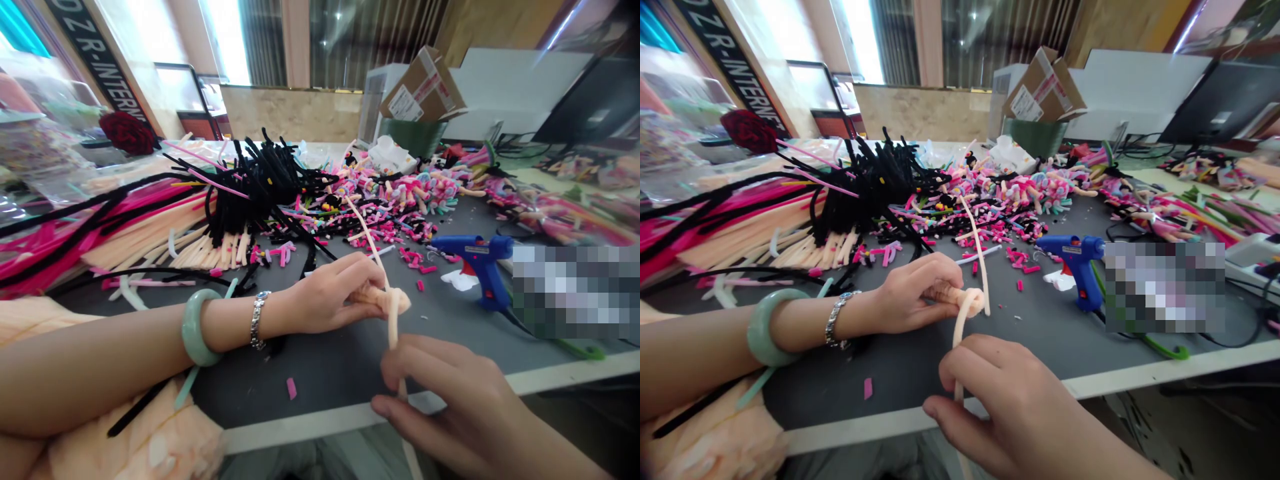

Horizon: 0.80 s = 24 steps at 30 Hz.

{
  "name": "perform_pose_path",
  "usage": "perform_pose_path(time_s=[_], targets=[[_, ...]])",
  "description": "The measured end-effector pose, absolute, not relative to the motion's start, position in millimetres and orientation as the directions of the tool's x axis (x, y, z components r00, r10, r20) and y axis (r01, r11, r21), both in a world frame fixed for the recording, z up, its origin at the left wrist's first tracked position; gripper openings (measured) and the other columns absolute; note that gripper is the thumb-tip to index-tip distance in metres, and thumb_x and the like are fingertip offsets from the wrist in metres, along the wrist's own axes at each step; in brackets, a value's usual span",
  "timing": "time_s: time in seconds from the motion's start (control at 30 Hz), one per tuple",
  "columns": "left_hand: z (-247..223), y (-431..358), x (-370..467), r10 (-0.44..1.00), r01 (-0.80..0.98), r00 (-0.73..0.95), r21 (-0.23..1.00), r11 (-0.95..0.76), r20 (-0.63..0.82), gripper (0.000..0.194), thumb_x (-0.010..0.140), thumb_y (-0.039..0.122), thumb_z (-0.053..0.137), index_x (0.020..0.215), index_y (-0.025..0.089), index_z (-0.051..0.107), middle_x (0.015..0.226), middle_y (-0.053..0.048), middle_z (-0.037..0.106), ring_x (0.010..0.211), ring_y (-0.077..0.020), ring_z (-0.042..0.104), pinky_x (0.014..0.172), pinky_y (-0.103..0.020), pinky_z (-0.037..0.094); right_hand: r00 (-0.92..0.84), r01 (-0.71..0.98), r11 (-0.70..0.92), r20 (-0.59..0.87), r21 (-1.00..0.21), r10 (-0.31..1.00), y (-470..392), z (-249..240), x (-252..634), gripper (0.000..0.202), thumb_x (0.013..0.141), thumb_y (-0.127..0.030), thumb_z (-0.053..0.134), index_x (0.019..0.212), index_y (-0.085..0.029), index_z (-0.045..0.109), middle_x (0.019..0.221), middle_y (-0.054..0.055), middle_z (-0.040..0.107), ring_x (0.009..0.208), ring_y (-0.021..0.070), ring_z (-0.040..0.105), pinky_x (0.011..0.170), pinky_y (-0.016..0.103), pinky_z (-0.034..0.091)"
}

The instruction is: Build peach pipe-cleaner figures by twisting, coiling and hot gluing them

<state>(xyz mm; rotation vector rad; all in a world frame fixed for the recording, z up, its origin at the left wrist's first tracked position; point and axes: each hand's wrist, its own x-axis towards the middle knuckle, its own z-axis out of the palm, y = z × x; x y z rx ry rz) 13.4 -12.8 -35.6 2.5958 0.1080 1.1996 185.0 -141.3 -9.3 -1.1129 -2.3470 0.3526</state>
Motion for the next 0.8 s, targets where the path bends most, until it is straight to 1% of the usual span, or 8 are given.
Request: perform_pose_path(time_s=[0.1,0.17,0.27,0.4,0.53,0.63,0.7,0.8], targets=[[-35.5,-13.3,12.3,0.233,-0.005,0.648,0.310,-0.951,0.725,0.024,0.086,0.035,0.060,0.094,0.014,0.052,0.083,-0.005,0.058,0.073,-0.0115,0.054,0.066,-0.021,0.046,-0.522,0.641,0.595,0.294,-0.484,0.801,-140.3,-12.9,186.9,0.012,0.085,-0.015,0.054,0.078,-0.021,0.047,0.068,-0.004,0.055,0.062,0.0080,0.052,0.057,0.018,0.040],[-35.6,-13.4,11.8,0.254,0.006,0.645,0.328,-0.945,0.721,0.023,0.086,0.034,0.061,0.094,0.014,0.052,0.083,-0.004,0.058,0.072,-0.0102,0.055,0.066,-0.019,0.046,-0.514,0.636,0.562,0.254,-0.528,0.820,-139.6,-13.7,188.3,0.009,0.086,-0.013,0.051,0.085,-0.022,0.050,0.073,-0.003,0.058,0.066,0.0085,0.053,0.060,0.018,0.041],[-36.5,-12.7,11.7,0.280,-0.008,0.627,0.365,-0.931,0.727,0.022,0.085,0.032,0.062,0.095,0.015,0.052,0.085,-0.003,0.060,0.072,-0.0093,0.056,0.067,-0.019,0.046,-0.493,0.627,0.486,0.173,-0.609,0.853,-136.9,-12.7,190.4,0.013,0.089,-0.013,0.046,0.094,-0.023,0.052,0.079,-0.002,0.060,0.068,0.0086,0.053,0.061,0.018,0.042],[-39.4,-11.2,12.2,0.323,-0.035,0.605,0.430,-0.902,0.728,0.021,0.084,0.028,0.063,0.095,0.015,0.052,0.087,-0.003,0.061,0.072,-0.0089,0.056,0.068,-0.019,0.047,-0.475,0.603,0.381,0.069,-0.701,0.877,-131.1,-9.8,193.0,0.014,0.092,-0.014,0.041,0.087,-0.023,0.050,0.073,-0.004,0.056,0.063,0.0087,0.049,0.058,0.018,0.039],[-42.6,-10.3,13.0,0.365,-0.069,0.587,0.494,-0.867,0.723,0.021,0.083,0.028,0.064,0.095,0.016,0.052,0.085,-0.002,0.060,0.070,-0.0084,0.057,0.065,-0.018,0.047,-0.483,0.480,0.255,-0.010,-0.839,0.876,-128.8,-10.7,196.0,0.017,0.096,-0.016,0.032,0.087,-0.021,0.046,0.069,-0.002,0.056,0.063,0.0090,0.051,0.059,0.019,0.040],[-44.1,-10.0,13.6,0.383,-0.101,0.578,0.529,-0.843,0.720,0.021,0.084,0.028,0.064,0.096,0.017,0.051,0.084,-0.002,0.061,0.069,-0.0084,0.058,0.063,-0.018,0.047,-0.460,0.392,0.144,-0.058,-0.909,0.886,-129.1,-14.4,199.5,0.021,0.097,-0.018,0.028,0.085,-0.020,0.045,0.061,-0.004,0.048,0.053,0.0079,0.043,0.050,0.020,0.035],[-44.3,-9.8,13.9,0.381,-0.115,0.575,0.533,-0.838,0.724,0.022,0.084,0.028,0.064,0.098,0.017,0.051,0.085,-0.002,0.061,0.070,-0.0085,0.059,0.063,-0.018,0.047,-0.435,0.350,0.108,-0.059,-0.931,0.898,-128.1,-17.1,202.1,0.021,0.097,-0.018,0.031,0.083,-0.019,0.047,0.065,-0.003,0.046,0.052,0.0070,0.038,0.047,0.019,0.031],[-43.4,-9.0,14.1,0.376,-0.095,0.554,0.505,-0.858,0.742,0.023,0.082,0.026,0.066,0.098,0.016,0.052,0.088,-0.003,0.061,0.073,-0.0092,0.058,0.067,-0.019,0.048,-0.423,0.273,0.102,-0.024,-0.957,0.906,-124.1,-19.9,205.3,0.017,0.095,-0.019,0.037,0.083,-0.019,0.048,0.073,-0.001,0.048,0.054,0.0065,0.036,0.045,0.018,0.029]])
